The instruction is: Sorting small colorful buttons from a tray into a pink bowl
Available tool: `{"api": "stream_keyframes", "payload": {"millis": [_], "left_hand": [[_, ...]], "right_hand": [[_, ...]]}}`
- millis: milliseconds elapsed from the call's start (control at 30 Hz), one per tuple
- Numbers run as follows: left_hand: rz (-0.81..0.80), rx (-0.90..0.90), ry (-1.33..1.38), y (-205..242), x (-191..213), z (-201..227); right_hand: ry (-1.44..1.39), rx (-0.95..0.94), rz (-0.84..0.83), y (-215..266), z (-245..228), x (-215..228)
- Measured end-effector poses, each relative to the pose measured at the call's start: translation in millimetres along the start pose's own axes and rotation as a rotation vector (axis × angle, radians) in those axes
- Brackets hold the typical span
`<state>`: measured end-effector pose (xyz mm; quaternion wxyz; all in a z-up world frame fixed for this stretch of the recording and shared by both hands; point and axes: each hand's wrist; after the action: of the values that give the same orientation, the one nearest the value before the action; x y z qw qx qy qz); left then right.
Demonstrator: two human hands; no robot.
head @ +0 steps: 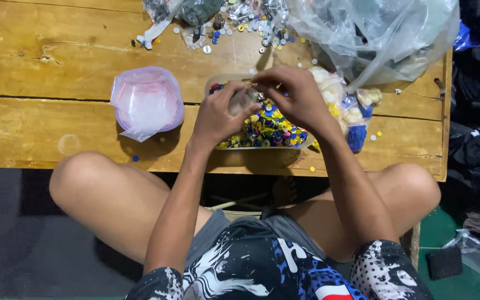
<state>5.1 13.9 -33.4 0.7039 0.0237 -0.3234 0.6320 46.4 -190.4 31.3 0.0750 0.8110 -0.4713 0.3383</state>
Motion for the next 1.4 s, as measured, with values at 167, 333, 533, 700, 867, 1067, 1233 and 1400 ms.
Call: {"api": "stream_keyframes", "payload": {"millis": [167, 333, 533, 700, 867, 1067, 1233, 1400], "left_hand": [[0.114, 0.121, 0.118, -3, -2, -12], [0.138, 0.234, 0.211, 0, -1, -8], [0.122, 0.296, 0.162, -4, 4, -2], [0.076, 0.293, 0.159, -4, 3, 3], [0.103, 0.185, 0.063, -5, -1, -6], [-0.033, 0.153, -0.003, -1, 1, -4], [-0.084, 0.257, -0.027, -2, 2, 1], [0.020, 0.246, 0.062, -3, 2, 6]], "right_hand": [[0.091, -0.088, -0.117, 7, 20, -31], [0.264, -0.133, -0.533, 11, 15, -72], [0.471, -0.322, -0.712, -2, 19, -84], [0.164, -0.293, -0.493, -3, 9, -37], [0.203, -0.264, -0.137, -1, 2, 13], [0.054, -0.061, 0.006, -8, -21, 10], [0.108, 0.018, -0.075, -11, -32, 10], [0.090, -0.158, -0.053, -13, -16, 14]]}}
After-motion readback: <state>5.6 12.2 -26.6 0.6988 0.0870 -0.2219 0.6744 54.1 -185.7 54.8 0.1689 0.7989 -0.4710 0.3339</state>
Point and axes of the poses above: each hand's wrist, its own y-axis away from the middle knuckle, its own x-axis out of the back of the hand, z = x × y, and after that the axes turned 2 degrees about -z, right-handed
